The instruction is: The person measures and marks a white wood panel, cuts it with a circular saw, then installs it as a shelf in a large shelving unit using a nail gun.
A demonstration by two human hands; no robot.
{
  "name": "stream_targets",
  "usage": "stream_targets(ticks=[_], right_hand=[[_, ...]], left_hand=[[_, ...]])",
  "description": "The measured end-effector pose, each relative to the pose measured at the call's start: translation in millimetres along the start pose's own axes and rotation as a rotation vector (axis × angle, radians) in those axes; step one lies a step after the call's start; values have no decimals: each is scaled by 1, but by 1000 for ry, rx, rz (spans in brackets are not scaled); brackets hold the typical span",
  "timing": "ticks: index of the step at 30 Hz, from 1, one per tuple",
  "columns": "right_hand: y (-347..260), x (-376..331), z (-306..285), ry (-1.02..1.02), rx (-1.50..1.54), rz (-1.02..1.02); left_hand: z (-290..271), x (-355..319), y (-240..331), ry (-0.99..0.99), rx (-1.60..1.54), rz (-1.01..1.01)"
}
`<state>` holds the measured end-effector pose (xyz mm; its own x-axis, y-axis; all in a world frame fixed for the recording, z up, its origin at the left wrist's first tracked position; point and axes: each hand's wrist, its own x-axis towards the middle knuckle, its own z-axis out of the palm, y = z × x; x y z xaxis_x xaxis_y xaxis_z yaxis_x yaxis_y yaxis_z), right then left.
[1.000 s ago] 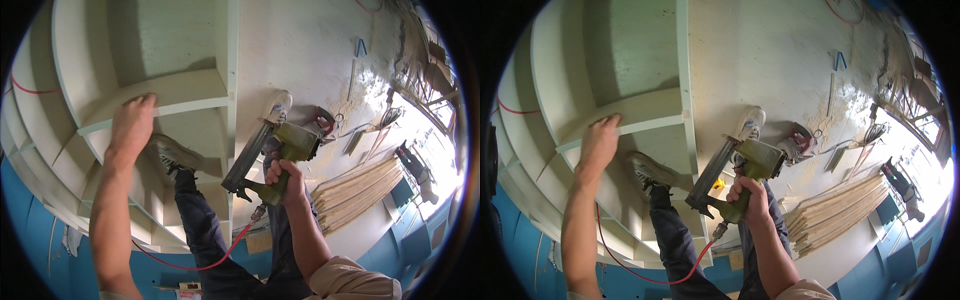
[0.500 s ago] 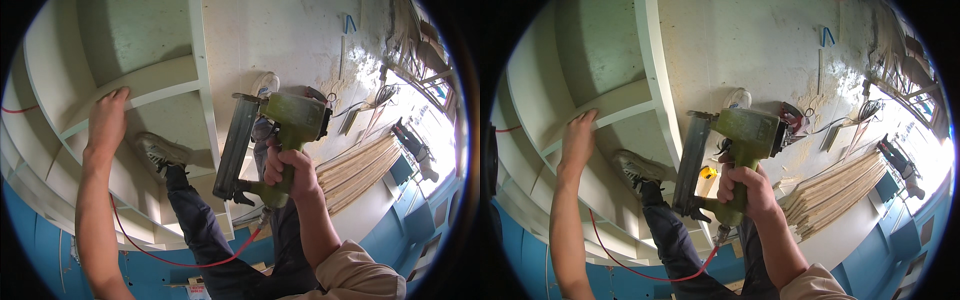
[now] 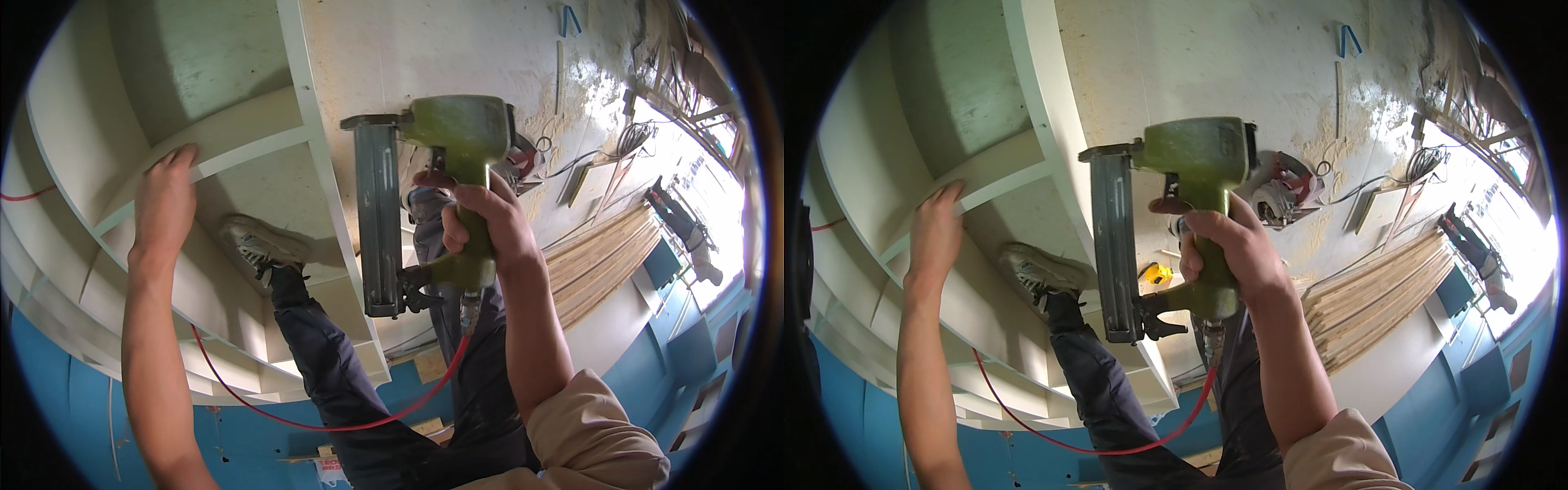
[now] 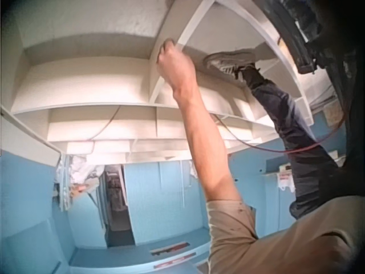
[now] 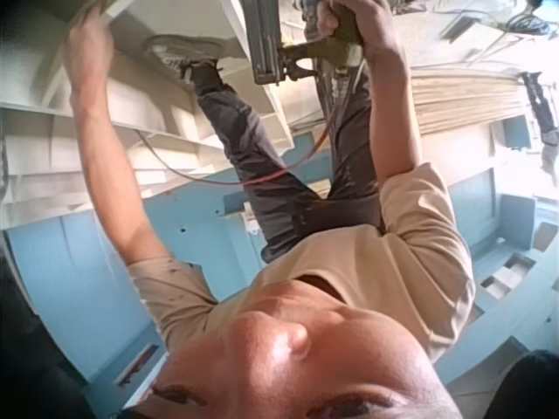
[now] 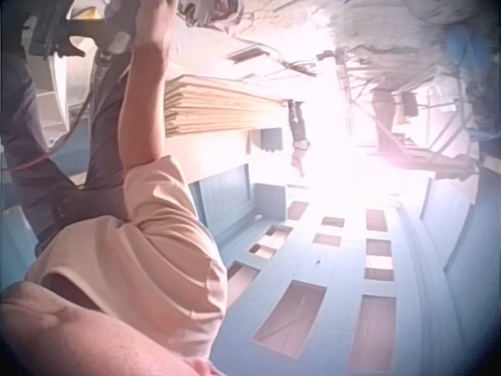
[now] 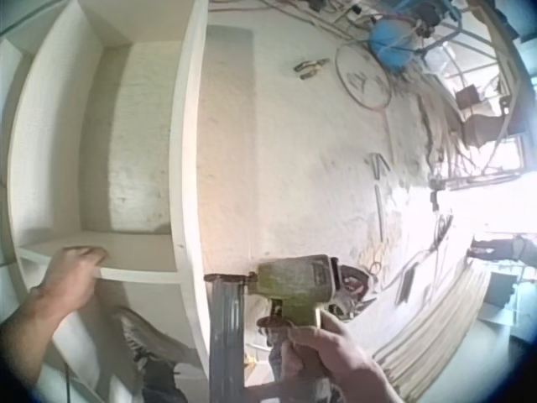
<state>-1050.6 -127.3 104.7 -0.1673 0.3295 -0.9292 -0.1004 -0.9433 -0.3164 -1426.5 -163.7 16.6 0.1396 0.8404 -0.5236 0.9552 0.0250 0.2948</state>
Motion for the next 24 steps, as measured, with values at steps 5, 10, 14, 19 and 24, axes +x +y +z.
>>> stream_targets(ticks=[5, 10, 14, 19, 24], right_hand=[[-1, 20, -4, -80, 73, 48], [3, 23, -7, -132, 156, 61], [5, 27, -7, -111, 126, 85], [6, 29, -19, -75, 74, 83], [-1, 12, -22, 62, 200, 69]], left_hand=[[0, 1, 0, -47, 1, -30], [3, -2, -6, -51, 5, -8], [0, 1, -2, -84, 6, -26], [2, 5, -4, -21, 32, 37], [1, -8, 5, 18, -101, -58]])
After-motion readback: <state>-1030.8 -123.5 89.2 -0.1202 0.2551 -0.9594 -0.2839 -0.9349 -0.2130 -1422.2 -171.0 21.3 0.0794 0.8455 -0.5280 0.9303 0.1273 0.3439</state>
